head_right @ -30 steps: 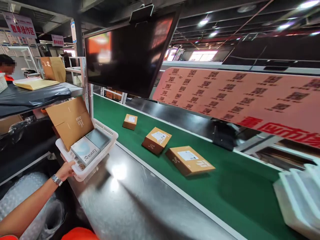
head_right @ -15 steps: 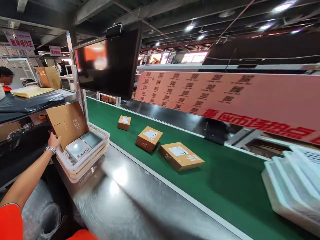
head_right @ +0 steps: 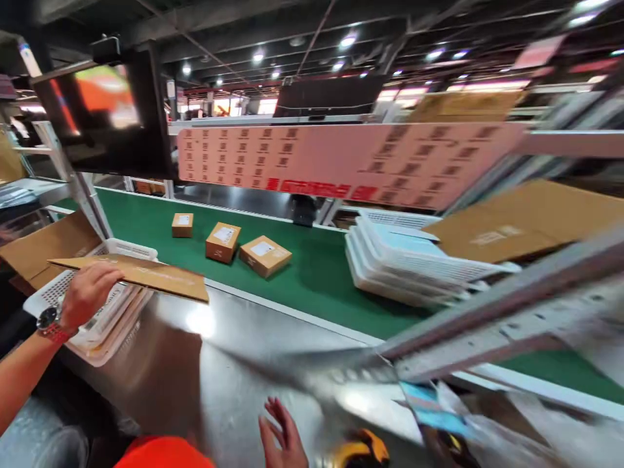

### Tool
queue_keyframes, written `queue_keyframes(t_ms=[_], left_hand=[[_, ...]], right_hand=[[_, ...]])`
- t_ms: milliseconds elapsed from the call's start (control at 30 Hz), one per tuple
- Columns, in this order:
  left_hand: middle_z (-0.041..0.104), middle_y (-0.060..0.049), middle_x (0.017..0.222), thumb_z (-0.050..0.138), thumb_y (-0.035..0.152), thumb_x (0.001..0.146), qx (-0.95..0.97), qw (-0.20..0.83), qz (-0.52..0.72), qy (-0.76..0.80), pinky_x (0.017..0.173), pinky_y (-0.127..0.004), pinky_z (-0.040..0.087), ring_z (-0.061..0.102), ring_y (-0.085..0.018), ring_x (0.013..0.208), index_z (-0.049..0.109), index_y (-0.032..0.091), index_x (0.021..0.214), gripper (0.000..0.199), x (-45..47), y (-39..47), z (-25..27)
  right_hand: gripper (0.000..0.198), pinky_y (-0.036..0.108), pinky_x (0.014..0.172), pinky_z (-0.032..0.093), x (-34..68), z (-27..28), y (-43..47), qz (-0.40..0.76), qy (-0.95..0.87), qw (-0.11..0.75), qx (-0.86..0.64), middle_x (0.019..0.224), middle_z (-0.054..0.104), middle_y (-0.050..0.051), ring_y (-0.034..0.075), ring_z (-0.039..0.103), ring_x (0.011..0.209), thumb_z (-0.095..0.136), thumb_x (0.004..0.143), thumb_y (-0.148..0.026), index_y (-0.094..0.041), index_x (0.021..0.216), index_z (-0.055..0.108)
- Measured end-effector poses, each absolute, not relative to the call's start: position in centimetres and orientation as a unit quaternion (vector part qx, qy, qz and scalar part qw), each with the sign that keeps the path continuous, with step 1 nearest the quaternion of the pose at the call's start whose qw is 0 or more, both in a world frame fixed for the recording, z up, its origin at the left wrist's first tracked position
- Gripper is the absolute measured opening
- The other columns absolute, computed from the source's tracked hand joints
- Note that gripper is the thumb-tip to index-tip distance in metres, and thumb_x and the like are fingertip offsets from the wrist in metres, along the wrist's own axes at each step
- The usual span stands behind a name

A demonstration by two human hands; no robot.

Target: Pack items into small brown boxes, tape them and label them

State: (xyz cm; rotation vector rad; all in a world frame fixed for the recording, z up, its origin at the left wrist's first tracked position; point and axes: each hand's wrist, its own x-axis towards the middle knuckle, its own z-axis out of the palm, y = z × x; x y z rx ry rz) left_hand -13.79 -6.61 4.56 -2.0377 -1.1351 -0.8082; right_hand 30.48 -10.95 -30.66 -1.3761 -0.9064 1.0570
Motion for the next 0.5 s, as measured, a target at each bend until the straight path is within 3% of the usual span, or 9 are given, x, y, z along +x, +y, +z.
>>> queue_keyframes(t_ms=[100,167,233,300,333,400,467,500], left_hand=[[0.076,-0.007,0.110,0.041,0.020,0.112,-0.878,0.283,-0.252,-0.293,0.109,-0.042,0.050,0.070,-0.023,0.106,0.077,0.021,0.121,0.037,-5.2,-7.4,4.7],[0.071,-0.008,0.098,0.047,0.011,0.108,-0.914,0.238,-0.252,-0.211,0.093,-0.039,0.054,0.064,-0.020,0.089,0.072,0.014,0.118,0.028,-0.2,-7.3,3.1],[0.067,-0.007,0.093,0.052,0.009,0.105,-0.931,0.190,-0.264,-0.163,0.084,-0.038,0.053,0.059,-0.019,0.082,0.066,0.013,0.120,0.021,3.3,-6.5,0.0],[0.063,-0.003,0.091,0.054,0.006,0.104,-0.929,0.157,-0.296,-0.160,0.092,-0.039,0.053,0.056,-0.017,0.079,0.061,0.018,0.127,0.027,5.1,-5.4,-4.0],[0.063,-0.002,0.093,0.052,0.003,0.103,-0.925,0.151,-0.307,-0.164,0.103,-0.043,0.051,0.060,-0.017,0.086,0.059,0.020,0.132,0.034,5.5,-4.7,-6.1],[0.066,-0.008,0.119,0.067,0.018,0.101,-0.891,0.155,-0.340,-0.259,0.126,-0.059,0.030,0.056,-0.029,0.132,0.053,0.021,0.144,0.045,5.2,-3.5,-10.1],[0.048,-0.023,0.152,0.079,0.041,0.094,-0.799,0.132,-0.432,-0.397,0.130,-0.063,0.023,0.033,-0.041,0.155,0.041,0.011,0.157,0.079,4.2,-2.4,-13.2],[0.036,-0.030,0.160,0.079,0.047,0.093,-0.737,0.073,-0.479,-0.471,0.131,-0.060,0.023,0.027,-0.043,0.158,0.033,0.003,0.160,0.093,3.7,-1.9,-14.3]], right_hand=[[0.100,0.065,0.121,0.044,30.7,-26.3,-12.2,0.318,-0.470,0.636,-0.522,0.168,0.039,0.015,0.041,0.054,0.145,0.085,0.079,-0.057,-0.029,0.163,0.039],[0.097,0.058,0.122,0.046,30.8,-24.1,-13.4,0.262,-0.504,0.676,-0.469,0.168,0.039,0.015,0.037,0.048,0.151,0.088,0.082,-0.045,-0.033,0.166,0.039],[0.070,0.044,0.116,0.054,31.1,-23.4,-14.1,0.222,-0.487,0.730,-0.425,0.148,0.061,0.015,0.031,0.060,0.140,0.088,0.084,-0.036,-0.029,0.149,0.061],[0.032,0.034,0.099,0.062,31.7,-24.3,-14.2,0.195,-0.418,0.759,-0.459,0.113,0.075,0.012,0.026,0.074,0.111,0.086,0.086,-0.037,-0.022,0.112,0.078],[0.031,0.034,0.091,0.063,32.0,-25.2,-14.1,0.208,-0.380,0.756,-0.490,0.103,0.075,0.012,0.026,0.076,0.099,0.087,0.083,-0.044,-0.019,0.099,0.080],[0.048,0.036,0.084,0.062,32.5,-27.1,-13.8,0.274,-0.310,0.729,-0.545,0.095,0.074,0.014,0.026,0.073,0.088,0.091,0.070,-0.058,-0.015,0.090,0.080],[0.060,0.038,0.086,0.060,32.6,-28.5,-13.9,0.333,-0.275,0.700,-0.568,0.094,0.073,0.014,0.027,0.071,0.088,0.091,0.062,-0.065,-0.014,0.091,0.080],[0.063,0.038,0.086,0.059,32.5,-28.8,-14.1,0.351,-0.273,0.689,-0.573,0.095,0.073,0.014,0.027,0.070,0.090,0.091,0.061,-0.067,-0.013,0.092,0.080]])
